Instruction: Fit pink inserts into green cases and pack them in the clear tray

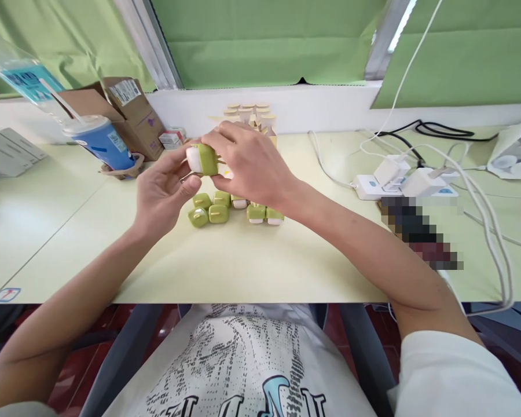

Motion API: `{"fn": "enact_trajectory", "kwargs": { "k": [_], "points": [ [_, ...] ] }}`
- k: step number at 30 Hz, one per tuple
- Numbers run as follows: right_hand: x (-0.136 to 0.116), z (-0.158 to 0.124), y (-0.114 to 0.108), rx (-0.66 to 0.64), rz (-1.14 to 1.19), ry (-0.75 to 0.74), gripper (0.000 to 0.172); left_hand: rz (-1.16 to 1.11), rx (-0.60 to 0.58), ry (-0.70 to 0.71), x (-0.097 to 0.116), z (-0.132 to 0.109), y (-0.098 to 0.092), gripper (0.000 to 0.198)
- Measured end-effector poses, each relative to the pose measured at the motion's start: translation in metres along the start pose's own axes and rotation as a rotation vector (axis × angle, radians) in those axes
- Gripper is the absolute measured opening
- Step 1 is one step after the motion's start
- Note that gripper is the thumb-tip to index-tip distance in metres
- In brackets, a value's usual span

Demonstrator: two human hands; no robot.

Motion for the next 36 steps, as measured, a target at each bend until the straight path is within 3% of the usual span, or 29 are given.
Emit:
{"fn": "enact_trajectory", "kwargs": {
  "k": [4, 7, 9, 11, 13, 17, 23, 29, 36],
  "points": [
    [0.031, -0.010, 0.004, -0.022, -0.012, 0.022, 0.033, 0.022, -0.115, -0.010, 0.013, -0.008, 0.018, 0.064],
    [0.040, -0.011, 0.010, -0.085, -0.042, 0.091, 0.035, 0.003, -0.014, 0.098, 0.018, -0.012, 0.008, 0.042],
    [0.032, -0.007, 0.012, -0.130, -0.068, 0.121, 0.040, -0.049, 0.119, 0.195, 0.018, -0.013, -0.008, 0.041],
    [0.015, -0.001, 0.015, -0.194, -0.077, 0.117, 0.045, -0.055, 0.107, 0.145, 0.007, -0.006, -0.010, 0.061],
    [-0.001, 0.003, 0.021, -0.276, -0.095, 0.121, 0.054, -0.048, 0.066, 0.037, -0.005, 0.001, -0.008, 0.067],
    [-0.017, 0.002, 0.030, -0.302, -0.104, 0.106, 0.059, -0.013, 0.139, -0.082, -0.014, -0.002, -0.011, 0.061],
    [-0.011, -0.005, 0.041, -0.299, -0.126, 0.113, 0.054, 0.064, 0.302, -0.166, -0.020, -0.005, -0.026, 0.051],
    [-0.018, -0.004, 0.037, -0.273, -0.136, 0.082, 0.048, -0.134, 0.081, -0.196, -0.026, 0.003, -0.010, 0.068],
    [-0.020, -0.008, 0.040, -0.228, -0.235, 0.027, 0.045, -0.100, 0.198, -0.206, -0.031, 0.003, -0.025, 0.065]
  ]
}}
Point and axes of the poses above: each hand's wrist, its own z-axis towards the middle knuckle, its own y-axis out of the palm, x = y × z, the point moved 9 cm from there along z, towards the middle knuckle, and after that the axes turned 12 degrees about -y, right-handed, at the moved point
